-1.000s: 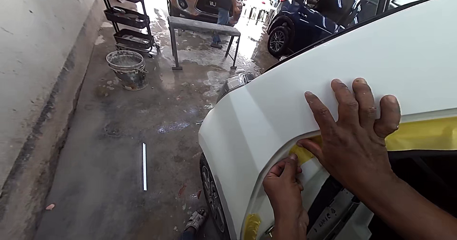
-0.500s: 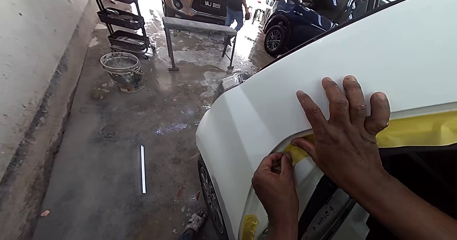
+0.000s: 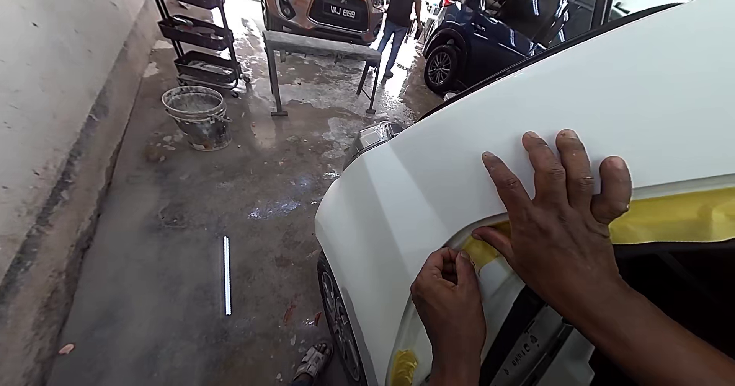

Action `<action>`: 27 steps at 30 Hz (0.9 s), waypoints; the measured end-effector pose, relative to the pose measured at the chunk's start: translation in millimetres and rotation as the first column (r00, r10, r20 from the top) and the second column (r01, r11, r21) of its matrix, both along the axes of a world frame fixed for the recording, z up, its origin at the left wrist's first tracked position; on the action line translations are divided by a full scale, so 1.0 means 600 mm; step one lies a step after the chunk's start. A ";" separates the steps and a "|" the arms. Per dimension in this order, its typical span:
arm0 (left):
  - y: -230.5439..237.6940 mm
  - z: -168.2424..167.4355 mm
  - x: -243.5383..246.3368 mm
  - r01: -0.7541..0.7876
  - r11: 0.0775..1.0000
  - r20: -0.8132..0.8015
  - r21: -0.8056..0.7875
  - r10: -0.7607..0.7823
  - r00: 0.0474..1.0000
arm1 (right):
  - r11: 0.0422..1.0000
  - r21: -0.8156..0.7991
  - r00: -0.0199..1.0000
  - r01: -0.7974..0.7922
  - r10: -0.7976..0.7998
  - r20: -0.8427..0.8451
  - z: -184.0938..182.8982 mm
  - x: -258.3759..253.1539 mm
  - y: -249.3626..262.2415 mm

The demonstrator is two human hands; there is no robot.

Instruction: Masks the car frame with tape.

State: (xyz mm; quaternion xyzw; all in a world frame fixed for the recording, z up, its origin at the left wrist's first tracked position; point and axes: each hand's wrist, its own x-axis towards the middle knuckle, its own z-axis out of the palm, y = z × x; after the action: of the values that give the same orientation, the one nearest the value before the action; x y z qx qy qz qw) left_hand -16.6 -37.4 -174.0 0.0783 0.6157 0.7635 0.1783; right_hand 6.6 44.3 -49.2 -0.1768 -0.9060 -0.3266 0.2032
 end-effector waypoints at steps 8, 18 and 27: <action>0.015 0.005 0.005 -0.094 0.990 -0.048 -0.107 0.089 0.995 | 0.999 0.032 1.000 -0.008 0.008 0.003 -0.002 0.001 0.001; 0.015 0.012 0.001 -0.077 0.997 0.076 0.024 0.075 0.994 | 0.997 0.079 1.000 -0.004 0.002 0.022 -0.013 -0.005 0.003; 0.000 -0.005 -0.013 -0.073 0.992 0.010 -0.104 0.074 0.997 | 0.997 0.078 0.998 0.009 -0.005 -0.059 -0.028 -0.014 0.004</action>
State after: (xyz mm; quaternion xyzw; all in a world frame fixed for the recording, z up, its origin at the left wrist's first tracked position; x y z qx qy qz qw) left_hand -24.4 -37.7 -176.7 0.0409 0.6557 0.7372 0.1579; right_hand -1.8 46.5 -65.8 -0.1814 -0.8856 -0.3571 0.2350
